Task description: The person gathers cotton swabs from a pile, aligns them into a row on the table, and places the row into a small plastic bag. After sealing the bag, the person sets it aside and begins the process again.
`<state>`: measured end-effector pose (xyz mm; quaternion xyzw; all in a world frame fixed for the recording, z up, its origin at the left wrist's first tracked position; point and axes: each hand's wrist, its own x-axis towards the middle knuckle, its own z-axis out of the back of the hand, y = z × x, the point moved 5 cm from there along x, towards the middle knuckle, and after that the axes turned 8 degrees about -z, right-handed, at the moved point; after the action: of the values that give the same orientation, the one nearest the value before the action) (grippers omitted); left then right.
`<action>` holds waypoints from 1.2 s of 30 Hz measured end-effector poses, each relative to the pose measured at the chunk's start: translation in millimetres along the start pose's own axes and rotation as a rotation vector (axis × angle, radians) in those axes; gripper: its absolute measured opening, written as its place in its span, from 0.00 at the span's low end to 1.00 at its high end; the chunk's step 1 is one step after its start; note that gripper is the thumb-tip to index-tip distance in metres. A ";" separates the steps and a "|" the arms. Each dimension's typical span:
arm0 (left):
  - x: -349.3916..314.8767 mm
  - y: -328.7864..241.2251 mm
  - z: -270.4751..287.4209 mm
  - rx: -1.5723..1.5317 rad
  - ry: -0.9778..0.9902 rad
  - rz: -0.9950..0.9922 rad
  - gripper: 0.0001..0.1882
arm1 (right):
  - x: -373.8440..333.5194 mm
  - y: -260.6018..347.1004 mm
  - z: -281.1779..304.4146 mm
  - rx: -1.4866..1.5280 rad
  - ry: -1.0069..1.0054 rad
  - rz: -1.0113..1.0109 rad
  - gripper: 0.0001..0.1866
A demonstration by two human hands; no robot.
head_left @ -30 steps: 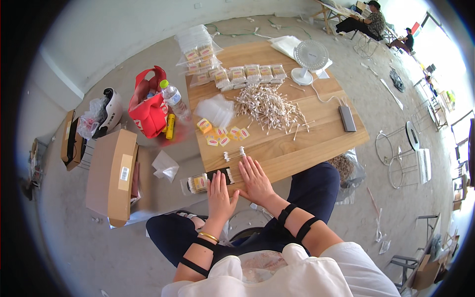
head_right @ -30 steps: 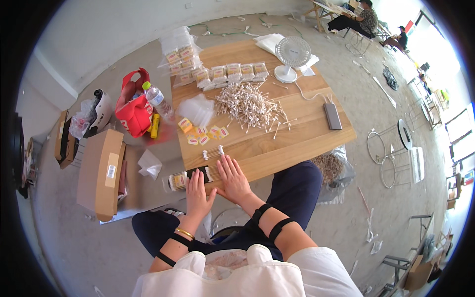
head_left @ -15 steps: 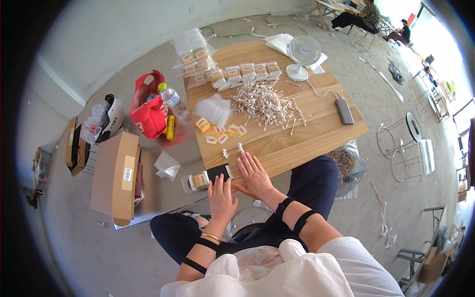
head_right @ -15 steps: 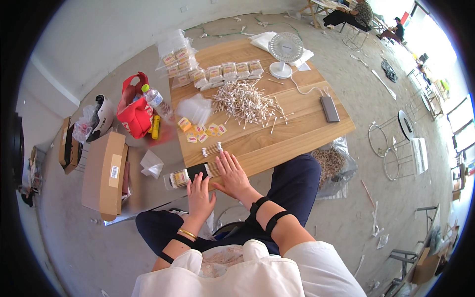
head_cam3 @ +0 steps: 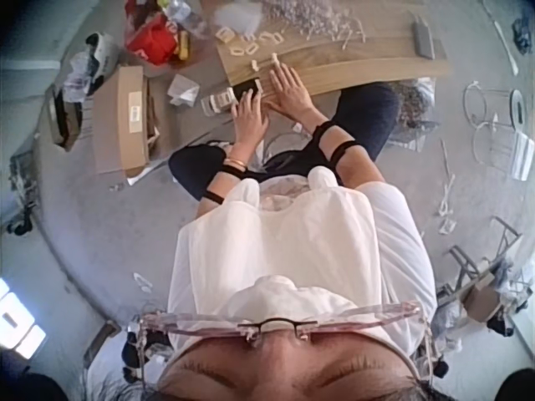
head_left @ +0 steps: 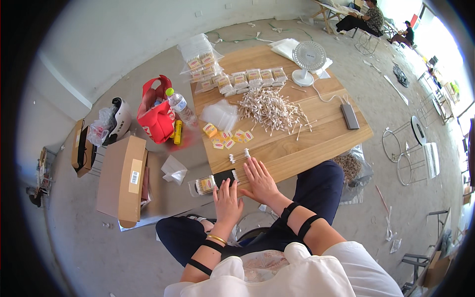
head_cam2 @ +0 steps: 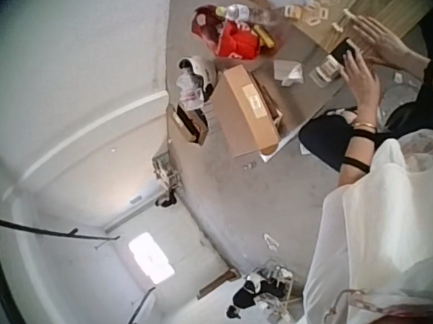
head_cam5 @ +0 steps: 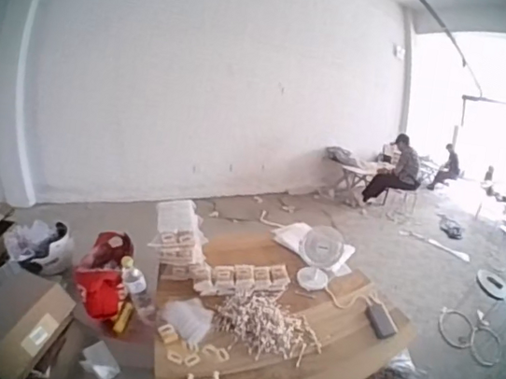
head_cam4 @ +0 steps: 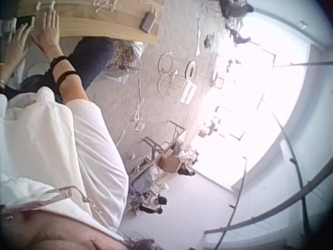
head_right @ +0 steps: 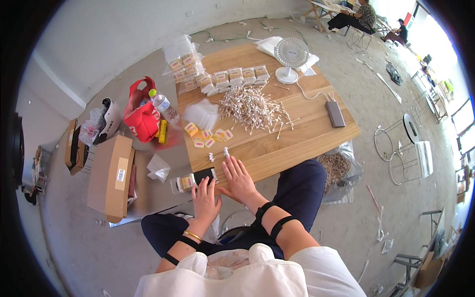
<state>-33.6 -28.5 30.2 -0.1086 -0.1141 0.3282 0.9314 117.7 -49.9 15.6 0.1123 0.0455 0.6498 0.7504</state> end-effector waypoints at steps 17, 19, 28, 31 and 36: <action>-5.0 -2.3 -5.4 0.076 -0.005 -0.041 0.41 | 0.3 0.3 -1.1 0.009 -0.022 -0.002 0.54; -2.8 -0.8 -4.5 0.066 -0.007 -0.033 0.41 | 0.6 0.7 -2.0 -0.035 0.005 -0.007 0.54; 5.6 2.3 -0.8 -0.027 -0.080 0.047 0.36 | 0.4 -1.2 -3.1 -0.012 0.010 -0.010 0.53; 4.5 4.0 -2.0 -0.020 -0.069 0.047 0.35 | 0.5 -0.7 -3.6 -0.016 0.002 -0.007 0.53; 5.6 3.9 -2.3 0.020 -0.055 0.047 0.39 | 0.8 -1.1 -3.4 0.009 -0.005 -0.002 0.53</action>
<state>-31.0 -22.3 27.7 -0.0929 -0.1339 0.3538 0.9210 118.1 -48.9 12.2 0.1172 0.0466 0.6484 0.7508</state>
